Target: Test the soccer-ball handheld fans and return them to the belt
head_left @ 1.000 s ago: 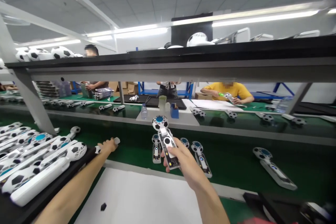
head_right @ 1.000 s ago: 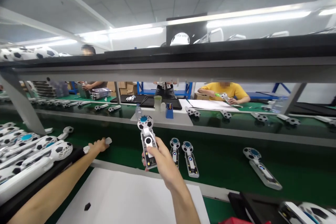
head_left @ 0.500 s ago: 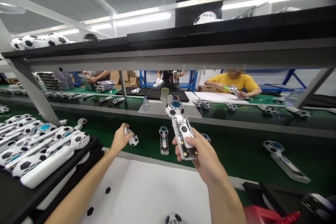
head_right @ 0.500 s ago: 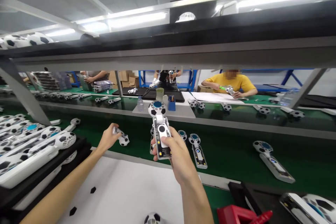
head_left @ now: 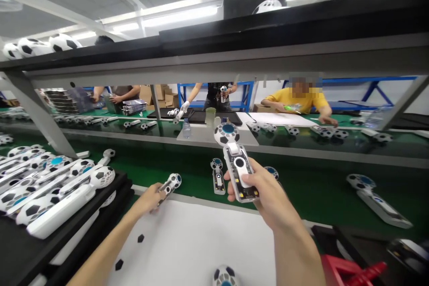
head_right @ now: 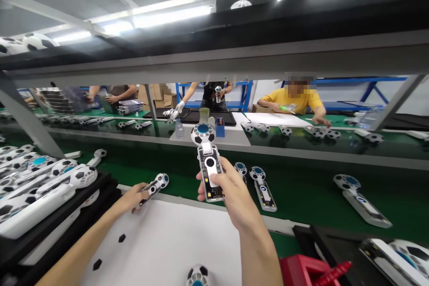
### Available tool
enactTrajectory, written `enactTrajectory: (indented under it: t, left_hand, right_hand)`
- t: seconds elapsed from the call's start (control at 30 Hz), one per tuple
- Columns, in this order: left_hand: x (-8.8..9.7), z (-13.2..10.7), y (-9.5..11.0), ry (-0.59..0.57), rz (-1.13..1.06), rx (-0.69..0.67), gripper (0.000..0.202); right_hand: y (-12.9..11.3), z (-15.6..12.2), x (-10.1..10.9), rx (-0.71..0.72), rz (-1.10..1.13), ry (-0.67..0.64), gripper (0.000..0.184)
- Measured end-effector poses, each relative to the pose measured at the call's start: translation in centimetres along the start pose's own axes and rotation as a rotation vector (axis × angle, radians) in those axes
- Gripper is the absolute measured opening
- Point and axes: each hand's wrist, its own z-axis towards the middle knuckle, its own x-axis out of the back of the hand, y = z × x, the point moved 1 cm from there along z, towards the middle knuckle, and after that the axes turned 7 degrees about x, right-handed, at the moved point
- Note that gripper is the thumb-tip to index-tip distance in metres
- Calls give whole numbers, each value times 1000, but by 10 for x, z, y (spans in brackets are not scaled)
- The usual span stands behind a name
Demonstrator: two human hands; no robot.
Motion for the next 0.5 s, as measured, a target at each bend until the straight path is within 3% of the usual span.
enactTrajectory:
  t: [0.13, 0.37, 0.5]
  left_hand:
    - [-6, -14, 13, -164, -330, 5, 30]
    - [-2, -66, 79, -496, -855, -148, 37]
    - [-8, -87, 90, -852, -1199, -245, 39]
  right_hand:
    - [5, 4, 3, 13, 136, -161, 32]
    - [14, 10, -5, 61, 426, -268, 30]
    - [18, 9, -11, 141, 536, -349, 29]
